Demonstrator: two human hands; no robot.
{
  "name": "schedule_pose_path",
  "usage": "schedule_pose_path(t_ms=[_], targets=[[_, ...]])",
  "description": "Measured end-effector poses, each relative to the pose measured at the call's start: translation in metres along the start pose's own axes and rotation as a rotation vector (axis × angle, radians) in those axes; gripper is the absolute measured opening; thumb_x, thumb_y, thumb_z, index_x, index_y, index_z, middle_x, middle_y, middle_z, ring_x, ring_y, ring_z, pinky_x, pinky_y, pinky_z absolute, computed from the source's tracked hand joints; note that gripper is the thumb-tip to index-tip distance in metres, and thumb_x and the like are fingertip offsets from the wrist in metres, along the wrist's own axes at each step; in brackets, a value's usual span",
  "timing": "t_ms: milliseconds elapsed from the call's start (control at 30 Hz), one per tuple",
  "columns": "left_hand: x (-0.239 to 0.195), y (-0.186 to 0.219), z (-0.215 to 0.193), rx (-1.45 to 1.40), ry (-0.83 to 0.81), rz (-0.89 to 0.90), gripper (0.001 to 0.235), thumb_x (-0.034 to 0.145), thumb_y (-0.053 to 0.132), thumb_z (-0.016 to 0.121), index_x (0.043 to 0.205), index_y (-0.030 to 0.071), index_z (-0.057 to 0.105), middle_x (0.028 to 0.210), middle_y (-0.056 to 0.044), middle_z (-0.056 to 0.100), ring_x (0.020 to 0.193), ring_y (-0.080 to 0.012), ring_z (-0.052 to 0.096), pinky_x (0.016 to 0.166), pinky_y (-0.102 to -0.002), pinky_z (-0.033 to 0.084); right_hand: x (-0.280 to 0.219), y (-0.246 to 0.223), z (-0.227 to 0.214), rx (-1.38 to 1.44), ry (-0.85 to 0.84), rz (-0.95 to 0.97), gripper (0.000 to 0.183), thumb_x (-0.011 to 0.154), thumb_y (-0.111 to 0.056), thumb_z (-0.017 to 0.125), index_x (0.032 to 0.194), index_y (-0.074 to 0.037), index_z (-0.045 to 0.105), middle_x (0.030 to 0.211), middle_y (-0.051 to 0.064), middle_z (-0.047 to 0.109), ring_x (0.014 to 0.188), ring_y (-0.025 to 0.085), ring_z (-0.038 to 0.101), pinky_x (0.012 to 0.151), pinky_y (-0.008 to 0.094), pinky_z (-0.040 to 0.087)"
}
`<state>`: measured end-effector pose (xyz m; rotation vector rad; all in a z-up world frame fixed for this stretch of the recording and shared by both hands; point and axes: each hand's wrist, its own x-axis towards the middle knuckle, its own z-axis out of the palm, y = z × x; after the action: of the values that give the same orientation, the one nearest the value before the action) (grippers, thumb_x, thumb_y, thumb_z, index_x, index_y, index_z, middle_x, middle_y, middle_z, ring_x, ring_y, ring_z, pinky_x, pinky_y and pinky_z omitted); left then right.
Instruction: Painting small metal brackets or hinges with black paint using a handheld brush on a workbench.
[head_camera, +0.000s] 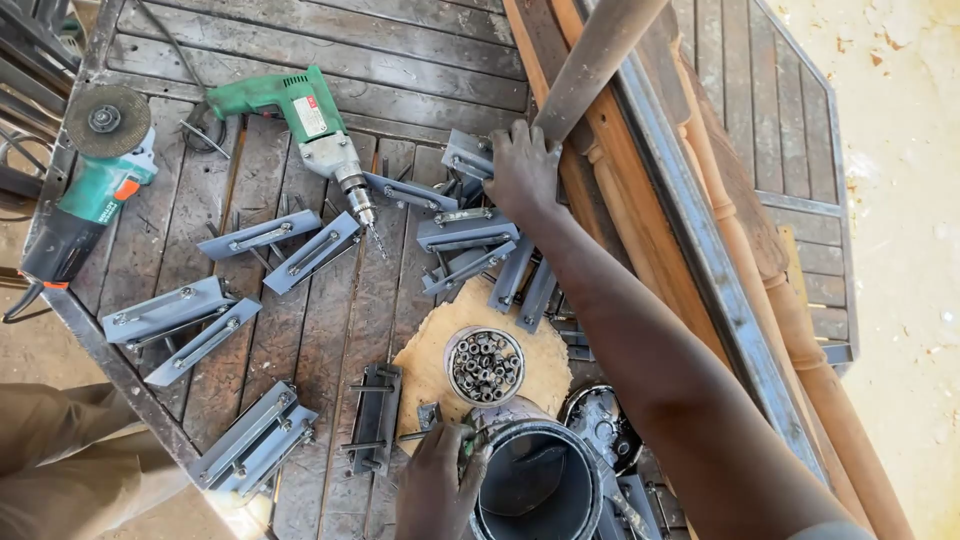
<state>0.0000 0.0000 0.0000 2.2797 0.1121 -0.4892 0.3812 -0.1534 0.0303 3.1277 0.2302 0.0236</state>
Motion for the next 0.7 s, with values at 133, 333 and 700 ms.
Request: schedule_pose_path(t_ms=[133,333,700], targets=[[0.002,-0.004,0.005,-0.040,0.061,0.065,0.019,0.088,0.034,0.066,0.102,0.021,0.065,0.098,0.001,0.068,0.089,-0.0267,0.068,0.068,-0.045,0.053,-0.006,-0.004,0.013,0.020,-0.026,0.015,0.069,0.071,-0.038,0.093,0.128,-0.016,0.062,0.125,0.011,0.054,0.119,0.034,0.053,0.097,0.066,0.047],[-0.008,0.011,-0.009,-0.067,-0.029,0.081,0.026,0.100,0.037,0.059,0.108,0.012,0.064,0.099,-0.009,0.070,0.090,-0.0299,0.070,0.073,-0.044,0.055,-0.038,0.009,-0.014,0.147,-0.133,0.002,0.072,0.082,-0.032,0.089,0.140,-0.014,0.051,0.137,0.016,0.045,0.125,0.043,0.044,0.095,0.073,0.042],[-0.015,-0.026,-0.031,-0.314,0.070,-0.463,0.032,0.108,0.031,0.047,0.121,0.007,0.066,0.063,0.002,0.058,0.044,-0.0069,0.041,0.036,-0.021,0.034,-0.290,0.054,-0.041,0.910,0.020,0.260,0.026,0.097,-0.025,0.062,0.119,-0.011,0.066,0.108,0.004,0.062,0.092,0.015,0.060,0.080,0.031,0.049]])
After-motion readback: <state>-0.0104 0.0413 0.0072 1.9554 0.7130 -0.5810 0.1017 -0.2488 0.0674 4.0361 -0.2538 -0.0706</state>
